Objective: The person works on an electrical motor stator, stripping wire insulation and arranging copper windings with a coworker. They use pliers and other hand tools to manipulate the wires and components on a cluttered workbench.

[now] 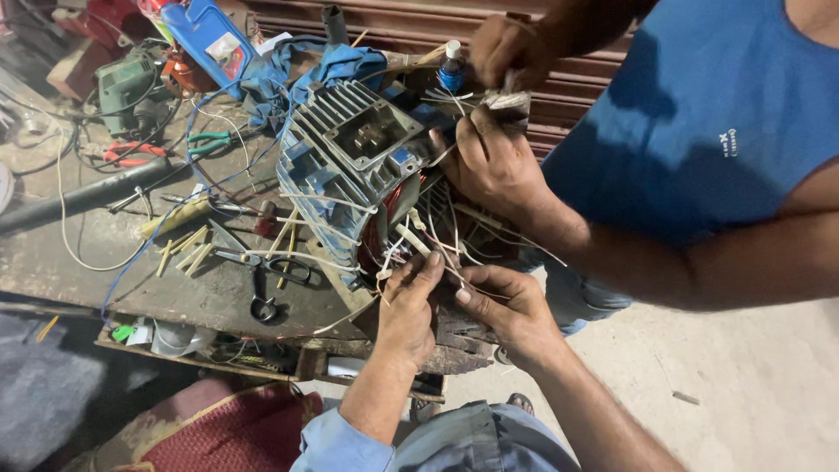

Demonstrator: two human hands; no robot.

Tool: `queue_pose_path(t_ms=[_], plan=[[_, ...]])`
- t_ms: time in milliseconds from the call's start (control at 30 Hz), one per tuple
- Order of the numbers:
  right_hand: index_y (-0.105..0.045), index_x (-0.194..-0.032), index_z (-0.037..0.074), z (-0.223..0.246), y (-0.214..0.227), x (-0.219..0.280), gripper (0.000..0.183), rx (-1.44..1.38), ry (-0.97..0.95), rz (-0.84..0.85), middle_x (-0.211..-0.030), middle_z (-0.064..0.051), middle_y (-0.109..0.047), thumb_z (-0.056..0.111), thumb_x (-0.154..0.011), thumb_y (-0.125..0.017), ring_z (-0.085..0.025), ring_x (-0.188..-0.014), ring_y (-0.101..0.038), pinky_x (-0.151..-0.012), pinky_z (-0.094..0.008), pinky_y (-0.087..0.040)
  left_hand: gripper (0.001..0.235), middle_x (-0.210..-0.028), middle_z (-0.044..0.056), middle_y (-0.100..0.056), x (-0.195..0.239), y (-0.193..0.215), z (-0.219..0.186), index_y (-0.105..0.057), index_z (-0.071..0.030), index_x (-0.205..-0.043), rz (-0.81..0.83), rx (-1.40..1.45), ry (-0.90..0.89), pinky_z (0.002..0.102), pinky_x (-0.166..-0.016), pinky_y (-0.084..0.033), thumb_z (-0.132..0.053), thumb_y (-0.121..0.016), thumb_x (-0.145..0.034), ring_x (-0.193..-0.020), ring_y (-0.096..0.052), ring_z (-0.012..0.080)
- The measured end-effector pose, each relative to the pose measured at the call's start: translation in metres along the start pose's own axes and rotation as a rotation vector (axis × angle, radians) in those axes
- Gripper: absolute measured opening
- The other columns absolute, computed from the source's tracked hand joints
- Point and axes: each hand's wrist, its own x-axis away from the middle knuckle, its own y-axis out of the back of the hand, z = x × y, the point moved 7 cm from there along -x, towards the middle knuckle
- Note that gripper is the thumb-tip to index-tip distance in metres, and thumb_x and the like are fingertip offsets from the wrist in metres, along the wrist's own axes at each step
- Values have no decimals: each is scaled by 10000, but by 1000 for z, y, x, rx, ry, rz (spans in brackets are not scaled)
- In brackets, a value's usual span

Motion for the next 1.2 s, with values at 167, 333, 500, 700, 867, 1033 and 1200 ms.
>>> queue_pose_path(t_ms=[167,333,500,700,867,1033,1200], plan=[[-737,-1082,-27,9,10,5,201,28,12,-78,-800,-41,-696,56,-899,-737,-56,-580,-522,-480,-199,-383,152,-1000,52,-748,3,-9,-2,-737,-53,-1012,89,38,-65,325,-911,-517,-165,-775,-916,-966,-676,158],[-743,-995,-27,16,16,1,121,87,45,-136,-740,-24,-660,69,-921,-732,-54,-559,-504,-478,-209,-381,152,-978,56,-749,5,-15,1,-750,-35,-1008,46,68,-19,334,-875,-514,-163,-760,-927,-934,-670,160],[-745,-946,-20,19,12,3,87,157,133,-146,-770,7,-671,62,-921,-735,-31,-627,-515,-531,-199,-392,125,-978,63,-763,7,-23,-2,-765,-20,-1021,173,-71,-87,307,-893,-513,-67,-753,-906,-948,-680,157],[-764,-956,-15,27,12,3,94,306,190,-157,-782,6,-695,68,-923,-737,-38,-693,-568,-596,-201,-446,93,-953,85,-758,4,-20,-3,-759,-6,-992,34,6,-183,296,-857,-529,-44,-764,-908,-897,-690,166],[-771,-973,-18,22,17,1,101,270,180,-121,-797,6,-698,63,-919,-743,-42,-690,-549,-591,-205,-438,108,-951,80,-752,5,-22,-3,-752,-8,-991,47,82,-158,303,-836,-536,-79,-757,-910,-883,-690,168],[-760,-989,-35,14,16,-2,108,100,217,-76,-840,-16,-723,46,-918,-745,-56,-745,-598,-645,-206,-476,109,-943,62,-742,3,-25,-1,-740,-18,-996,54,1,-170,306,-829,-528,-68,-762,-902,-887,-681,160],[-762,-985,-31,19,13,-1,101,240,247,-62,-861,-13,-729,57,-936,-745,-49,-782,-607,-681,-213,-499,132,-935,67,-748,5,-27,1,-748,-8,-996,54,-61,-211,301,-831,-523,-120,-748,-927,-884,-671,157]])
